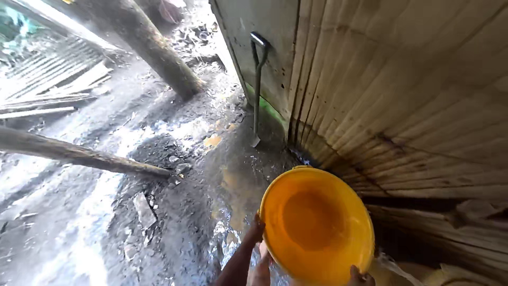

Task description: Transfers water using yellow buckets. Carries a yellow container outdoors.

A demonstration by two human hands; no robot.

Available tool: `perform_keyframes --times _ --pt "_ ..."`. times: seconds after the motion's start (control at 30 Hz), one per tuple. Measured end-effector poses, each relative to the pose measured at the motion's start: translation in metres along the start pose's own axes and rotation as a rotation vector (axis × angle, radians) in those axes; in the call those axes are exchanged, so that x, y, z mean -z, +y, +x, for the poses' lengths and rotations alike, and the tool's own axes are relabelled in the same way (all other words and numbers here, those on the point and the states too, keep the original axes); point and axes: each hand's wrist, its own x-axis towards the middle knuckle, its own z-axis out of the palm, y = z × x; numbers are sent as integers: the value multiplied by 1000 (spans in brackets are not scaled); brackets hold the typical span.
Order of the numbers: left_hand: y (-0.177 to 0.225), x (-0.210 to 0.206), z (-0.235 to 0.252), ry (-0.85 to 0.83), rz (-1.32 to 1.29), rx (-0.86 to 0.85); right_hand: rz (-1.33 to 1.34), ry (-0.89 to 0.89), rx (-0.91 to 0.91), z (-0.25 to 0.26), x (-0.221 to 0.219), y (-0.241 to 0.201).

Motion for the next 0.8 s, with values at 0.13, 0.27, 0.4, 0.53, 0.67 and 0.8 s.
perform_keyframes --times 0.13,0.27,0.4,0.53,0.67,0.8 --pt "14 7 5 1 -233 -31 -379 3 455 -19 -11 -42" --pt "69 -2 -15 61 -404 -128 -744 -121 1022 -45 -22 -52" --pt "106 19 -61 123 -483 -292 -637 -335 1117 -93 -43 -103" --pt "109 72 -98 51 -444 -420 -505 -660 933 -137 -76 -145" --pt "75 165 -105 369 -200 -424 -318 -558 896 -192 -109 -174" --pt "-59 252 -79 925 -188 -212 -203 -467 875 -217 -93 -217"
